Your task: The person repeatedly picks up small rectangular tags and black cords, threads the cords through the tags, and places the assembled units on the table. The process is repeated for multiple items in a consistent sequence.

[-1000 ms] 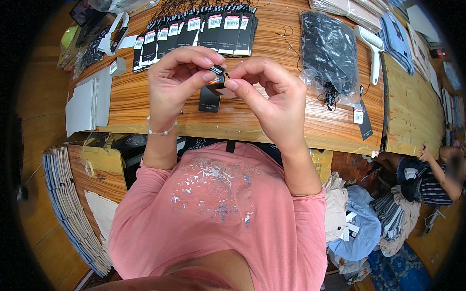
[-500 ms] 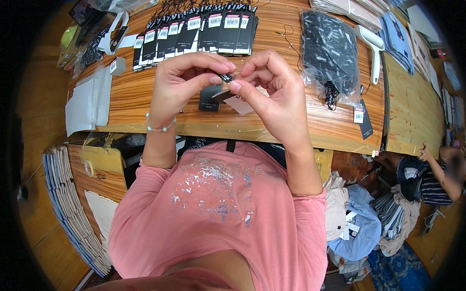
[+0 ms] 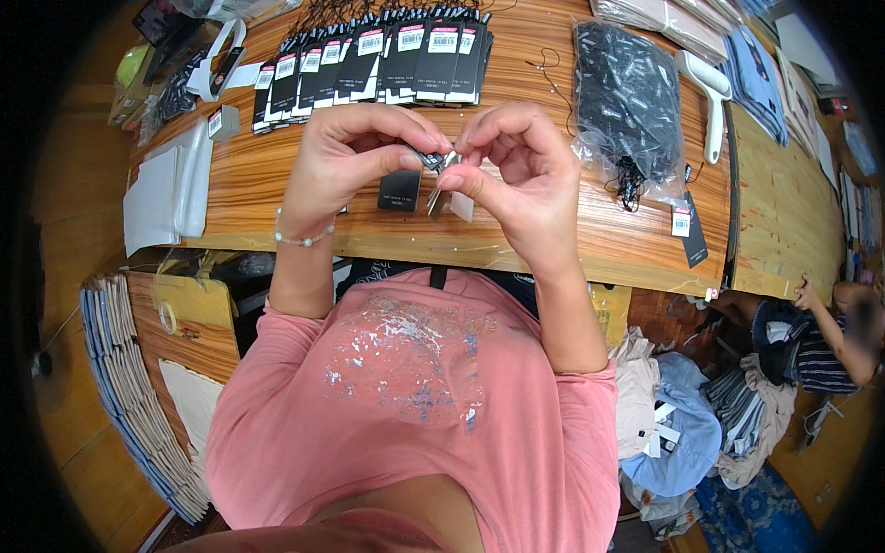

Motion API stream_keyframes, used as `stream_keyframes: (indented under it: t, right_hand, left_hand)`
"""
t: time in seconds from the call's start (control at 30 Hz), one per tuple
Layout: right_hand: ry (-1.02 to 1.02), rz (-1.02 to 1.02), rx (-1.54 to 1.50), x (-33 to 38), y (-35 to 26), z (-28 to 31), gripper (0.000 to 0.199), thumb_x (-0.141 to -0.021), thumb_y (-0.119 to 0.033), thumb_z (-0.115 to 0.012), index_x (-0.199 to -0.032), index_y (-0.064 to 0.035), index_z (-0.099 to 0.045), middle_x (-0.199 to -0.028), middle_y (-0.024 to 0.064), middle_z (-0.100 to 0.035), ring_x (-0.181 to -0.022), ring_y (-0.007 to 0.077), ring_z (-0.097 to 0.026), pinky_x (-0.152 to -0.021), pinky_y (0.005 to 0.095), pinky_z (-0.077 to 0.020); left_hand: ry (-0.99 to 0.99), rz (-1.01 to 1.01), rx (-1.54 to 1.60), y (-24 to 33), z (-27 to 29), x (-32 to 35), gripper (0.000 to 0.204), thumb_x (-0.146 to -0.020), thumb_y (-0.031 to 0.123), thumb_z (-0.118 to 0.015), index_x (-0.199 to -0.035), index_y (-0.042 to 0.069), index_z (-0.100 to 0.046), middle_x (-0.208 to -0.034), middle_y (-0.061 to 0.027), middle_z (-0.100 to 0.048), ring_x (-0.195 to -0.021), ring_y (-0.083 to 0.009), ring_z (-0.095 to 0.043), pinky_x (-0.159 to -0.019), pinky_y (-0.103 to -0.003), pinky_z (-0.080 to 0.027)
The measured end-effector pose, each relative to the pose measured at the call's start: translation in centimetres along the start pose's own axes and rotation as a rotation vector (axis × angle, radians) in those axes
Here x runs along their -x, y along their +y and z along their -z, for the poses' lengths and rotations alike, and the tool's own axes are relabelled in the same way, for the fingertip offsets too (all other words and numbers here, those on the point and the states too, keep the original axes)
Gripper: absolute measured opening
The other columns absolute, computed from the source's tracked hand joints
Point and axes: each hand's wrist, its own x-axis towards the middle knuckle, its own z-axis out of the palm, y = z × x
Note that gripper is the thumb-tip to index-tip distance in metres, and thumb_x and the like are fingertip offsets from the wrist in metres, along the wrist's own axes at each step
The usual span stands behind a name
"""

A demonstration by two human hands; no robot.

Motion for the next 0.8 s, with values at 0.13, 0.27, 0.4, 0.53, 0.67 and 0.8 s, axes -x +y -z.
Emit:
stream_keyframes:
  t: [0.13,0.27,0.4,0.53,0.67,0.8]
  right_hand:
    - [0.005,-0.021,-0.021,0.1,0.2,0.0,0.028,-0.067,0.003,-0.070,-0.087,0.0005,-0.051,-0.082,0.0070,-0.055,-0.078,0.0137,-0.056,-0.071,0.0255,-0.0477]
    - [0.005,-0.064,-0.008,0.3,0.2,0.2,0.028,-0.067,0.000,-0.072,-0.087,0.0014,-0.053,-0.086,0.0086,-0.057,-0.081,0.0144,-0.057,-0.072,0.0262,-0.0482]
    - [-0.010,-0.009,0.001,0.5,0.6,0.5,0.028,-0.067,-0.002,-0.073,-0.087,0.0017,-0.054,-0.087,0.0086,-0.057,-0.080,0.0143,-0.057,-0.072,0.0261,-0.0482]
    - [0.009,0.074,0.020,0.9,1.0,0.8,0.029,-0.067,-0.002,-0.073,-0.088,0.0016,-0.053,-0.086,0.0075,-0.057,-0.080,0.0139,-0.056,-0.073,0.0262,-0.0473]
    - [0.046,0.016,0.021,0.4,0.1,0.6,0.028,-0.070,-0.004,-0.071,-0.091,0.0020,-0.054,-0.088,0.0078,-0.058,-0.082,0.0131,-0.055,-0.075,0.0254,-0.0454]
    - [0.019,-0.051,-0.061,0.1,-0.4,0.7,0.025,-0.074,-0.004,-0.067,-0.094,0.0023,-0.053,-0.089,0.0083,-0.058,-0.083,0.0125,-0.055,-0.075,0.0238,-0.0444]
  left_hand:
    - [-0.012,0.034,0.009,-0.2,-0.1,0.0,0.014,-0.072,-0.008,-0.059,-0.085,-0.005,-0.063,-0.088,-0.0147,-0.063,-0.082,-0.0196,-0.061,-0.074,-0.028,-0.050]
    - [-0.061,0.065,0.105,-0.5,0.0,-0.1,0.013,-0.072,-0.008,-0.060,-0.084,-0.005,-0.063,-0.086,-0.0139,-0.063,-0.080,-0.0187,-0.061,-0.072,-0.028,-0.050]
    - [-0.083,0.085,0.097,-0.5,-0.3,-0.2,0.013,-0.071,-0.007,-0.061,-0.084,-0.005,-0.063,-0.085,-0.0133,-0.063,-0.079,-0.0185,-0.061,-0.071,-0.027,-0.050]
    - [-0.112,0.047,0.099,-0.4,-0.7,-0.3,0.013,-0.071,-0.006,-0.062,-0.083,-0.004,-0.063,-0.085,-0.0130,-0.063,-0.081,-0.0184,-0.061,-0.073,-0.027,-0.049]
    - [-0.019,0.036,0.193,-1.6,-1.0,-0.7,0.014,-0.072,-0.002,-0.064,-0.086,-0.003,-0.062,-0.087,-0.0131,-0.063,-0.083,-0.0189,-0.061,-0.075,-0.028,-0.049]
    - [-0.013,0.010,0.295,-2.4,-0.5,-0.8,0.018,-0.073,0.001,-0.066,-0.090,-0.002,-0.060,-0.088,-0.0132,-0.063,-0.084,-0.0195,-0.061,-0.077,-0.028,-0.049]
